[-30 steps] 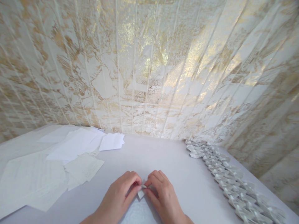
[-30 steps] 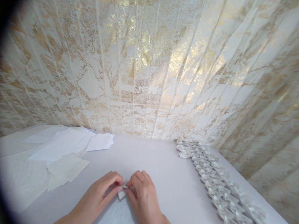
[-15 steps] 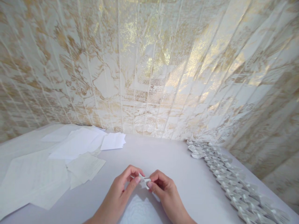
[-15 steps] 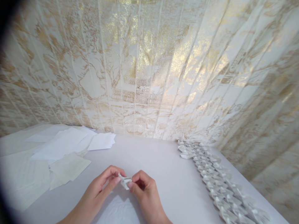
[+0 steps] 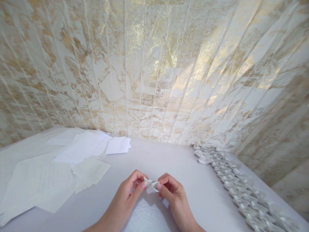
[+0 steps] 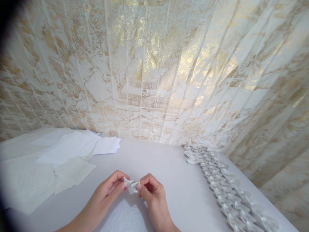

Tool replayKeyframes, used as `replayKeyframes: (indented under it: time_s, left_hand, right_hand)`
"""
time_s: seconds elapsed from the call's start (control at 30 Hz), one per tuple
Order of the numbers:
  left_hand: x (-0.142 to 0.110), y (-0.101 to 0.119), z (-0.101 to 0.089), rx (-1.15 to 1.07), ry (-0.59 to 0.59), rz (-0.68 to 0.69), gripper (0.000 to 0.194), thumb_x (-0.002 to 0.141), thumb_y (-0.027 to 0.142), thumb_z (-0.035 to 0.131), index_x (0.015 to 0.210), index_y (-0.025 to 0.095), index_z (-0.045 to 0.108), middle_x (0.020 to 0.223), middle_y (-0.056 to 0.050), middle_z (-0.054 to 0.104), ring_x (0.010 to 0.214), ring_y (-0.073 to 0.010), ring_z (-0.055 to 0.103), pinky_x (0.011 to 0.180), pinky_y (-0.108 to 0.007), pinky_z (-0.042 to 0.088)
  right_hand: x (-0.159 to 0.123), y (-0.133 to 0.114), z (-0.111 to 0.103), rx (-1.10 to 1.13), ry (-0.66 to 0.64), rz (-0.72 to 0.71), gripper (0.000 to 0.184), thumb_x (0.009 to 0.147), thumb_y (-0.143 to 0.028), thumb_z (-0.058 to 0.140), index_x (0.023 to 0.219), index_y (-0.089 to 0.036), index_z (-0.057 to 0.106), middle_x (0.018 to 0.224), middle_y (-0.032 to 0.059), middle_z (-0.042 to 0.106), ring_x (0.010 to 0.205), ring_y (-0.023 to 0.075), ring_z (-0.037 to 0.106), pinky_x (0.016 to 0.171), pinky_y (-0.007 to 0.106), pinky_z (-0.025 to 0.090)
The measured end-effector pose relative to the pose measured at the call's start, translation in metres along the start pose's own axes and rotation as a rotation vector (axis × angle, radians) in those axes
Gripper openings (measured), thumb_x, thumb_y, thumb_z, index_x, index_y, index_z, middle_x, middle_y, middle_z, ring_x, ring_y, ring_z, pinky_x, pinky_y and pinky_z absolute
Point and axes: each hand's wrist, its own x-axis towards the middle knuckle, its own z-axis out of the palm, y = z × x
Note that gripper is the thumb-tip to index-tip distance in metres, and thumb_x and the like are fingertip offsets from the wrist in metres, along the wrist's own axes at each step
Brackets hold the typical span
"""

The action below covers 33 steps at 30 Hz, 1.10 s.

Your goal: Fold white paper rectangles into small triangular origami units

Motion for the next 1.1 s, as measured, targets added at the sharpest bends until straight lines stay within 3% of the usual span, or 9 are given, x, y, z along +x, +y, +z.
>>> replayKeyframes:
  time_s: [0.23,0.33,0.47,0.53,0.63,0.8,0.93,1.1]
  left_hand:
    - [0.005,-0.008,-0.003,-0.062,0.059,-0.026,0.027,0.094,0.047,0.052,0.091,0.021,0.058,0.079,0.001,0.063,0.081,-0.0199,0.06,0.075,-0.028,0.042]
    - [0.006,-0.01,-0.005,-0.07,0.096,-0.023,0.025,0.094,0.046,0.052,0.091,0.021,0.058,0.079,0.001,0.064,0.081,-0.0202,0.06,0.075,-0.028,0.042]
    - [0.004,-0.008,-0.004,0.041,0.106,0.021,0.019,0.094,0.041,0.053,0.09,0.023,0.059,0.083,0.001,0.063,0.083,-0.0197,0.059,0.075,-0.027,0.041]
    - [0.002,-0.005,-0.003,0.094,0.084,0.063,0.017,0.094,0.039,0.052,0.089,0.024,0.058,0.085,0.001,0.062,0.083,-0.019,0.058,0.076,-0.027,0.041]
    - [0.0,0.0,-0.003,0.106,0.062,0.107,0.018,0.095,0.039,0.05,0.088,0.024,0.058,0.085,0.002,0.062,0.082,-0.0183,0.057,0.078,-0.027,0.042]
    - [-0.001,0.004,-0.003,0.145,-0.042,0.029,0.022,0.085,0.045,0.064,0.092,0.024,0.063,0.083,0.002,0.064,0.077,-0.0186,0.057,0.074,-0.026,0.043]
    - [-0.001,0.008,-0.003,0.185,-0.118,-0.02,0.031,0.092,0.046,0.055,0.076,0.022,0.066,0.066,0.003,0.067,0.065,-0.0174,0.06,0.064,-0.024,0.041]
    - [-0.002,0.013,-0.003,0.324,-0.081,0.067,0.037,0.095,0.043,0.05,0.068,0.022,0.067,0.066,0.002,0.07,0.067,-0.0173,0.064,0.062,-0.023,0.039]
  right_hand:
    - [0.006,0.004,-0.005,0.133,0.148,-0.015,0.034,0.083,-0.052,0.069,0.077,-0.02,0.058,0.065,-0.0024,0.054,0.063,0.0149,0.047,0.062,0.026,0.037]
    - [0.006,0.003,-0.004,0.158,0.092,-0.025,0.032,0.084,-0.051,0.069,0.081,-0.021,0.057,0.073,-0.0004,0.059,0.068,0.0157,0.051,0.065,0.026,0.041]
    - [0.002,-0.001,-0.001,0.151,-0.041,-0.013,0.04,0.075,-0.049,0.078,0.099,-0.023,0.06,0.098,0.0034,0.065,0.075,0.0159,0.056,0.067,0.026,0.044]
    - [0.002,0.0,-0.001,0.129,-0.093,0.02,0.044,0.07,-0.049,0.082,0.1,-0.022,0.063,0.093,0.0024,0.066,0.071,0.015,0.055,0.064,0.025,0.043]
    - [0.003,0.003,-0.002,0.122,-0.123,0.066,0.04,0.068,-0.051,0.083,0.085,-0.018,0.067,0.072,-0.0007,0.063,0.061,0.0124,0.05,0.058,0.023,0.039]
    - [0.003,0.008,-0.003,0.01,-0.072,0.033,0.04,0.07,-0.053,0.08,0.068,-0.015,0.066,0.057,-0.0031,0.054,0.053,0.0092,0.037,0.05,0.022,0.029]
    - [0.0,0.003,-0.001,-0.073,-0.043,0.015,0.036,0.073,-0.049,0.078,0.064,-0.016,0.065,0.054,-0.0039,0.052,0.053,0.0099,0.038,0.053,0.023,0.033]
    - [-0.003,-0.002,0.003,-0.113,0.011,0.008,0.035,0.072,-0.047,0.078,0.061,-0.016,0.066,0.058,-0.0007,0.057,0.059,0.0136,0.045,0.058,0.025,0.037]
